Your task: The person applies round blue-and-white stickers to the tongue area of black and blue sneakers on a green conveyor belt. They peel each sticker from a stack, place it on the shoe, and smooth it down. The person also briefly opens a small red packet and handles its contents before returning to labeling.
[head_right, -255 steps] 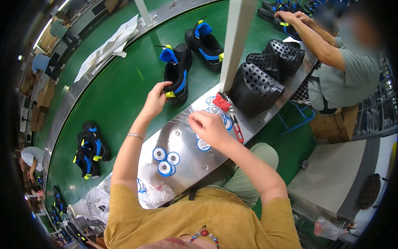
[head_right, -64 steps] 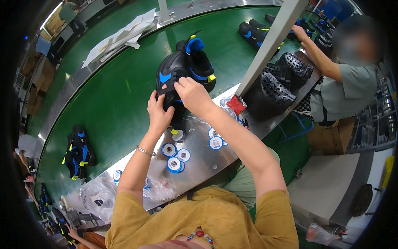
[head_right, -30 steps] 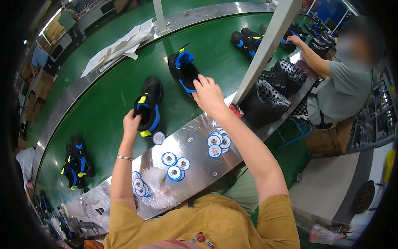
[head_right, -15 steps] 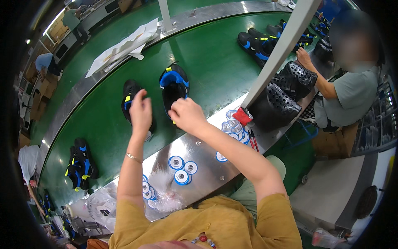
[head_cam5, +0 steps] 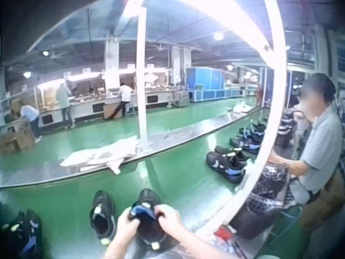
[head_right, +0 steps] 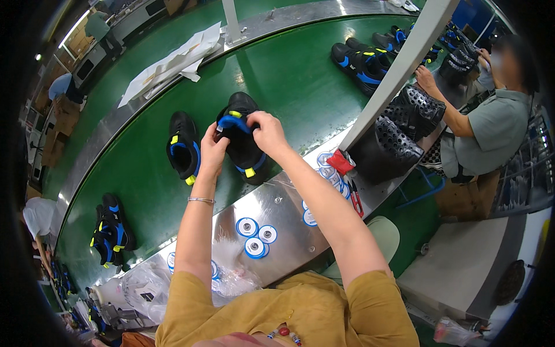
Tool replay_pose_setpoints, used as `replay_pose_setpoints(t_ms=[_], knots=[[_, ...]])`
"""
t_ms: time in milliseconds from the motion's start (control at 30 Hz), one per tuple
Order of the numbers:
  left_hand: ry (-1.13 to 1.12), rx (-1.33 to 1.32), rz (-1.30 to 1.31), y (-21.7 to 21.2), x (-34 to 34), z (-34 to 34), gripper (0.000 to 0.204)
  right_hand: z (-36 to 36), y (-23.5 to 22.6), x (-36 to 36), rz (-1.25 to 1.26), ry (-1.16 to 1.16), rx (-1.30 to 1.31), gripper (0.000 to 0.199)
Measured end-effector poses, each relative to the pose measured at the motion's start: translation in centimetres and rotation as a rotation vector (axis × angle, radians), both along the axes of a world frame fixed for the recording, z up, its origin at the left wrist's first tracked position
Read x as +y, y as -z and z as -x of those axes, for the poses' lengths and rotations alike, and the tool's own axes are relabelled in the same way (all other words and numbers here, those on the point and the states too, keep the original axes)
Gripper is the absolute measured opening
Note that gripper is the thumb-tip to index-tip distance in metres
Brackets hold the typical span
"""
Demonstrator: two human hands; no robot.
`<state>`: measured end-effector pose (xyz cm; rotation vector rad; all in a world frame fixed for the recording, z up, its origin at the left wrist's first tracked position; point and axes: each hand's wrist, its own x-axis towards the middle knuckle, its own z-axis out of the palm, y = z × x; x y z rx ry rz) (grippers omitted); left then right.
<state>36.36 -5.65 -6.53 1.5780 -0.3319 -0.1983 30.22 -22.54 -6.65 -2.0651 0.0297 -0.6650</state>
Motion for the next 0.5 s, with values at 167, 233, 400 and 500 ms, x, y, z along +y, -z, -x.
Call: replay_pose_setpoints(t_ms=[167, 233, 400, 500], knots=[[0.001, -0.085, -0.019, -0.1, 0.3, 0.5, 0.054, 0.8, -0.1, 1.2, 0.258, 0.023, -0.14, 0.017], [-0.051, -0.238, -0.203, 0.2, 0.2, 1.2, 0.056, 2.0, -1.4, 0.4, 0.168, 0.068, -0.075, 0.023], [-0.063, -0.436, -0.311, 0.9, -0.4, 1.9, 0.059, 2.1, -5.7, 2.7, 0.26, 0.041, 0.04, 0.041], [0.008, -0.353, -0.406, -0.8, -0.2, 3.1, 0.062, 1.2, -6.2, 3.6, 0.349, 0.095, 0.143, 0.03]])
